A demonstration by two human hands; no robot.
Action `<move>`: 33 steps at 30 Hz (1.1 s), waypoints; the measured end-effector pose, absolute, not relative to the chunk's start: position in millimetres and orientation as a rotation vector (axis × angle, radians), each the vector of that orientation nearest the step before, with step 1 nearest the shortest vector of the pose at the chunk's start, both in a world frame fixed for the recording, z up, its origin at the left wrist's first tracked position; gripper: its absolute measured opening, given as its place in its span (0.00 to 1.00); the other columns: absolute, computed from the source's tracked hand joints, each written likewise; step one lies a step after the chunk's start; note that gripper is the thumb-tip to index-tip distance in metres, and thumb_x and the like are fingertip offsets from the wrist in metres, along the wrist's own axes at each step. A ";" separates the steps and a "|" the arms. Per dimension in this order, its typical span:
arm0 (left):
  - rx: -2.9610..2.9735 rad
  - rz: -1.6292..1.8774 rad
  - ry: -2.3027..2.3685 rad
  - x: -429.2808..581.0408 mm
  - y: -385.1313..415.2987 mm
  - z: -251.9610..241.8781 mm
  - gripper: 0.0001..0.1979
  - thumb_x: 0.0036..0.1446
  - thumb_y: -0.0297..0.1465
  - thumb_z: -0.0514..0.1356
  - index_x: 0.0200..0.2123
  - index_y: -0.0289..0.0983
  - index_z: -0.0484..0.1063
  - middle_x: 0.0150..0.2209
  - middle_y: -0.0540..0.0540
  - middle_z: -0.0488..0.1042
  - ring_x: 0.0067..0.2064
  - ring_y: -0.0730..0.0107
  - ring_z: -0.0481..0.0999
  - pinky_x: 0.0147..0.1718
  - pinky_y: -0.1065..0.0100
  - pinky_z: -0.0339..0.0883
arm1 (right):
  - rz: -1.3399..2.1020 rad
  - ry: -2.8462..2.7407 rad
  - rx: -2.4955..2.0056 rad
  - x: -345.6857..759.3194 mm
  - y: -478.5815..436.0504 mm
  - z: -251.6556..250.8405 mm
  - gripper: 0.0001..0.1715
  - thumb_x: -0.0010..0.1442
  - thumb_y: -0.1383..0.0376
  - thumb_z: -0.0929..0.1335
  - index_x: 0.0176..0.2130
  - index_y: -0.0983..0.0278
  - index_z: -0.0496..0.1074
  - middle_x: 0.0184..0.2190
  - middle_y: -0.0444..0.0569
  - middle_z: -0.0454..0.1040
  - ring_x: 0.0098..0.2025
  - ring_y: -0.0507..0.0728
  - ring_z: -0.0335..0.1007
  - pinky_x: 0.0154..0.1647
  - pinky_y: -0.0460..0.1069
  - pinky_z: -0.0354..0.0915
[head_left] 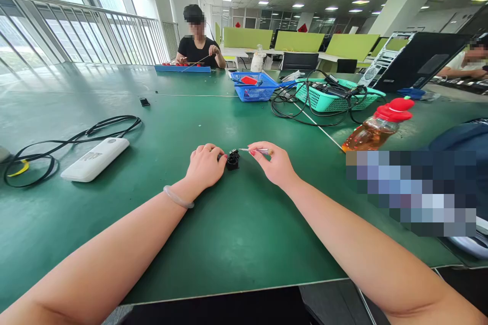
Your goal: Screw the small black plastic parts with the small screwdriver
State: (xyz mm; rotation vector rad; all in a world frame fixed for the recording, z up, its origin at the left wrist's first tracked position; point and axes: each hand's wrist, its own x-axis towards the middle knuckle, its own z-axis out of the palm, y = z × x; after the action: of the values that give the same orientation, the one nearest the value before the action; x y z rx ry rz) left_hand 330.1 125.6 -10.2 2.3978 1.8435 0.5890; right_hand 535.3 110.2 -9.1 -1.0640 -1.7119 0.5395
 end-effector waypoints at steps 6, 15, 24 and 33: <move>2.497 0.594 1.464 341.8 130.7 -14.3 0.26 0.61 0.46 0.50 0.58 0.40 0.63 0.57 0.42 0.69 0.61 0.55 0.62 0.60 0.51 0.54 | 0.492 -1.691 -1.068 534.0 111.4 -8.0 0.13 0.61 0.55 0.66 0.36 0.60 0.75 0.37 0.48 0.79 0.41 0.56 0.75 0.46 0.52 0.68; 2.513 0.583 1.446 351.7 123.3 -13.1 0.28 0.58 0.48 0.53 0.60 0.44 0.61 0.57 0.42 0.69 0.60 0.51 0.62 0.58 0.46 0.56 | 0.417 -1.623 -1.083 535.9 113.5 -8.0 0.17 0.61 0.52 0.64 0.34 0.60 0.73 0.33 0.47 0.78 0.37 0.56 0.75 0.43 0.52 0.69; 2.459 0.589 1.496 363.7 124.3 -13.6 0.24 0.59 0.46 0.53 0.55 0.42 0.69 0.45 0.41 0.77 0.52 0.53 0.69 0.52 0.52 0.63 | 0.383 -1.589 -1.084 536.4 115.0 -8.6 0.16 0.62 0.53 0.63 0.32 0.61 0.71 0.31 0.47 0.76 0.32 0.55 0.75 0.39 0.51 0.68; 2.414 0.635 1.505 367.9 112.3 -7.6 0.19 0.62 0.36 0.52 0.55 0.43 0.68 0.41 0.45 0.79 0.49 0.57 0.71 0.51 0.53 0.63 | 0.309 -1.632 -1.083 535.0 109.2 -3.1 0.16 0.62 0.53 0.62 0.30 0.60 0.70 0.30 0.46 0.76 0.31 0.55 0.74 0.37 0.50 0.68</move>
State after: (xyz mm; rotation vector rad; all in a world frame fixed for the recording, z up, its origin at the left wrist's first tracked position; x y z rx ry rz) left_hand 367.9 112.3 -7.6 2.4138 1.5045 0.6354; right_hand 535.0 109.2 -3.1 -1.0833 -1.6319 0.3092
